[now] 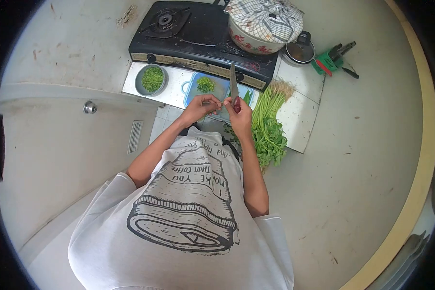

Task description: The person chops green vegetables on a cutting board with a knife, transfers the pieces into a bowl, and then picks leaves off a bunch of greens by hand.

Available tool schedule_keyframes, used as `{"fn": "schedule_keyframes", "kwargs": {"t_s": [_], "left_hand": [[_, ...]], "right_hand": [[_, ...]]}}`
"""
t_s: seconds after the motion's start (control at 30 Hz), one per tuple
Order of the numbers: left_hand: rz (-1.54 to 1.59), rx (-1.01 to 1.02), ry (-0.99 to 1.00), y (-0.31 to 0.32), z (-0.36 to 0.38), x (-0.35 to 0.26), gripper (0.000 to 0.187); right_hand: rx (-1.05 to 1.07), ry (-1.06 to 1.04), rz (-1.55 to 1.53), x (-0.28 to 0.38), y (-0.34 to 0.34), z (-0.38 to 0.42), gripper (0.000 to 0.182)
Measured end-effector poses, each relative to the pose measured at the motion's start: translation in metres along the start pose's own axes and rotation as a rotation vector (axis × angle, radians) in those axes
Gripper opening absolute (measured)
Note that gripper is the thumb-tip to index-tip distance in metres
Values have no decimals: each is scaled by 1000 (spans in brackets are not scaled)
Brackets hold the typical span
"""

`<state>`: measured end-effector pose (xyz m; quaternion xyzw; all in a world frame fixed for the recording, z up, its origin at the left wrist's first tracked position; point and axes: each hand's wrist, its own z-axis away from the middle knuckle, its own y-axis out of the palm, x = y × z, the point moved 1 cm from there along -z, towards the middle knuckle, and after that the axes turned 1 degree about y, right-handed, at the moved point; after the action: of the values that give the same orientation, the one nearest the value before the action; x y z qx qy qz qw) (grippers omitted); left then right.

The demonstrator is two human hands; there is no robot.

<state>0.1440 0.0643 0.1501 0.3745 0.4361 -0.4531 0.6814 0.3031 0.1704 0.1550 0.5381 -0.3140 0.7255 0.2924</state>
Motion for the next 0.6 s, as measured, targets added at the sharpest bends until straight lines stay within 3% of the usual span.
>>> {"fn": "schedule_keyframes", "kwargs": {"t_s": [0.4, 0.6], "left_hand": [[-31, 72, -1, -27, 1, -7, 18], [291, 176, -204, -39, -8, -11, 29]], "right_hand": [[12, -53, 38, -1, 21, -10, 21], [-14, 5, -51, 9, 23, -10, 20]]}}
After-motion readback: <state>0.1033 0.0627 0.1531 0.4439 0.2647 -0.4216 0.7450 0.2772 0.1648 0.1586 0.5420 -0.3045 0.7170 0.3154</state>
